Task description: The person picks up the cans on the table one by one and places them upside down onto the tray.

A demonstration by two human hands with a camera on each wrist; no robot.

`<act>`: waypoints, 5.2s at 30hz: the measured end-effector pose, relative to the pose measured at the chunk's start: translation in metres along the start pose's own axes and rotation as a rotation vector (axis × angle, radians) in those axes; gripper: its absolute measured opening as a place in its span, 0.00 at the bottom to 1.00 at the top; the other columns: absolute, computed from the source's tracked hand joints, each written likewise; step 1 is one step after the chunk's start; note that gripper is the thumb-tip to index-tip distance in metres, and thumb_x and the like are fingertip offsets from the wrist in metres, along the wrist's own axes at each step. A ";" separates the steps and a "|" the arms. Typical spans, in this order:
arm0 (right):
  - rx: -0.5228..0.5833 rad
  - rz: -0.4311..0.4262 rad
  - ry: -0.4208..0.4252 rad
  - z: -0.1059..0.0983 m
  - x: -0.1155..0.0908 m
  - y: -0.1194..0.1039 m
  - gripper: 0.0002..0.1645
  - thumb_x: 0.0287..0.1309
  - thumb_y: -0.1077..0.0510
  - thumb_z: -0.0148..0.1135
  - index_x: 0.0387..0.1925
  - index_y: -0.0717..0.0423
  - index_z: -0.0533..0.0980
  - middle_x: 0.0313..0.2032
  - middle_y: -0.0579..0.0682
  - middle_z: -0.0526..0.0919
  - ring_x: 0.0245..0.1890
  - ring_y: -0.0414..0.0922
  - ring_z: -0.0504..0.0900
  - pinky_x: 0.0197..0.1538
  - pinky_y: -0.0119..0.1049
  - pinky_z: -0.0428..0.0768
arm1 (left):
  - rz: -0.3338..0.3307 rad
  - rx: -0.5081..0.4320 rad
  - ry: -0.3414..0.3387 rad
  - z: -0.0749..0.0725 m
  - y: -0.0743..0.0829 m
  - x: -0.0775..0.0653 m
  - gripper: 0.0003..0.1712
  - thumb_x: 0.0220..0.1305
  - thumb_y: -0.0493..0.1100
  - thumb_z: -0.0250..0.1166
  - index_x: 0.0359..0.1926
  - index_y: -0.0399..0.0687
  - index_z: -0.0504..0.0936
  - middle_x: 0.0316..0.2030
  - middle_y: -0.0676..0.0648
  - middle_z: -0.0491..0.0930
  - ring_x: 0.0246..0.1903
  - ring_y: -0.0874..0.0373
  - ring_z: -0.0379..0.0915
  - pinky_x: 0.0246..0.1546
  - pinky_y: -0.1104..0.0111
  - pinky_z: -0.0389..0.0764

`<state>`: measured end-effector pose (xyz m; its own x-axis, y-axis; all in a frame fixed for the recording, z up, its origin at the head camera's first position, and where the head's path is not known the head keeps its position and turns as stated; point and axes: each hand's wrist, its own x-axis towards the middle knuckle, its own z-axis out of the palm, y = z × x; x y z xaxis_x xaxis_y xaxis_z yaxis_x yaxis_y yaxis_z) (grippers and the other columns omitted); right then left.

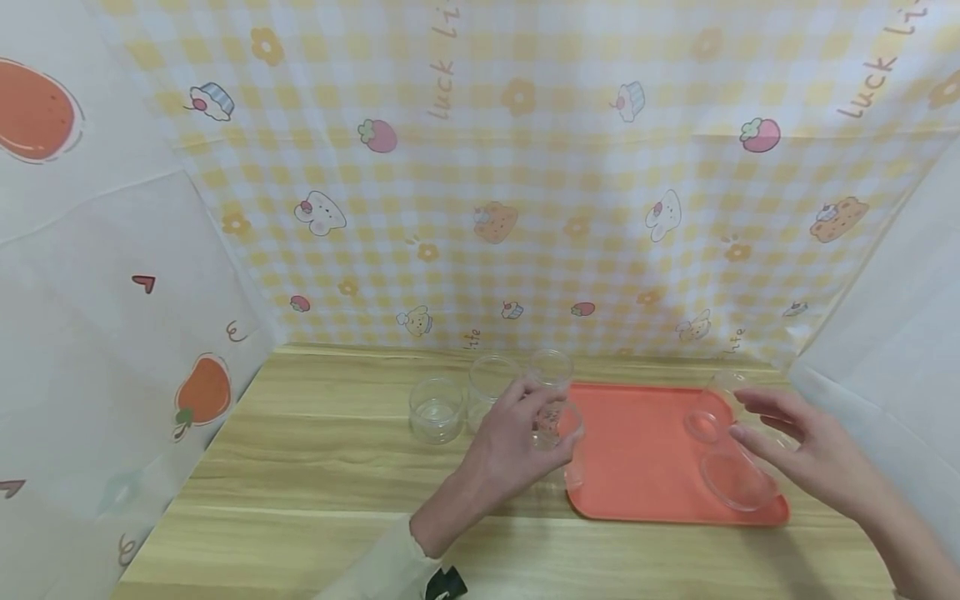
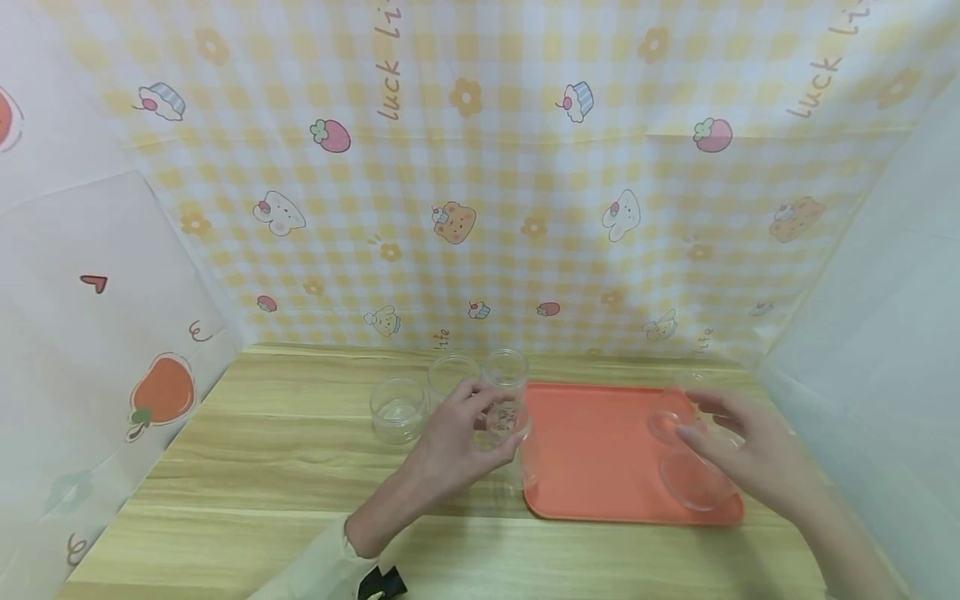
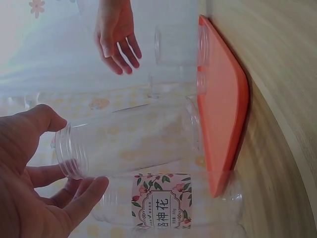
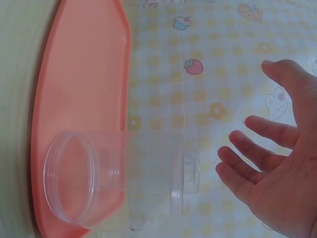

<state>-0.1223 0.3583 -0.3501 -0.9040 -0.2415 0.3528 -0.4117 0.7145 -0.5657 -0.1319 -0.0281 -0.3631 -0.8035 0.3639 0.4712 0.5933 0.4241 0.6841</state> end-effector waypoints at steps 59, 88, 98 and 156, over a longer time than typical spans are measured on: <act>0.249 0.019 0.216 0.029 0.000 -0.019 0.21 0.66 0.73 0.60 0.60 0.69 0.73 0.51 0.43 0.84 0.52 0.35 0.81 0.50 0.21 0.78 | 0.048 -0.403 0.227 0.019 0.004 0.002 0.24 0.60 0.36 0.72 0.58 0.46 0.81 0.47 0.40 0.71 0.46 0.51 0.76 0.43 0.65 0.85; 0.497 0.023 0.189 0.041 0.005 -0.028 0.21 0.70 0.72 0.56 0.62 0.72 0.71 0.50 0.51 0.83 0.48 0.40 0.84 0.51 0.29 0.81 | 0.062 -0.454 0.276 0.025 0.008 0.004 0.24 0.64 0.41 0.69 0.60 0.42 0.79 0.49 0.41 0.71 0.45 0.53 0.75 0.43 0.64 0.86; 0.517 0.057 0.185 0.047 0.005 -0.030 0.20 0.70 0.70 0.57 0.61 0.74 0.70 0.51 0.59 0.80 0.49 0.39 0.83 0.52 0.30 0.80 | 0.056 -0.491 0.293 0.029 0.011 0.006 0.22 0.64 0.39 0.69 0.58 0.39 0.80 0.50 0.41 0.71 0.47 0.51 0.74 0.46 0.61 0.85; 0.919 0.026 0.149 0.079 0.006 -0.034 0.18 0.77 0.69 0.45 0.59 0.82 0.63 0.52 0.59 0.78 0.53 0.46 0.83 0.56 0.42 0.79 | -0.017 -0.646 0.353 0.048 0.017 0.014 0.25 0.64 0.44 0.68 0.60 0.39 0.79 0.51 0.44 0.70 0.48 0.46 0.73 0.48 0.62 0.84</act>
<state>-0.1229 0.2809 -0.3878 -0.9163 -0.1000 0.3878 -0.3789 -0.0976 -0.9203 -0.1309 0.0239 -0.3720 -0.8448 0.0271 0.5344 0.5210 -0.1855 0.8331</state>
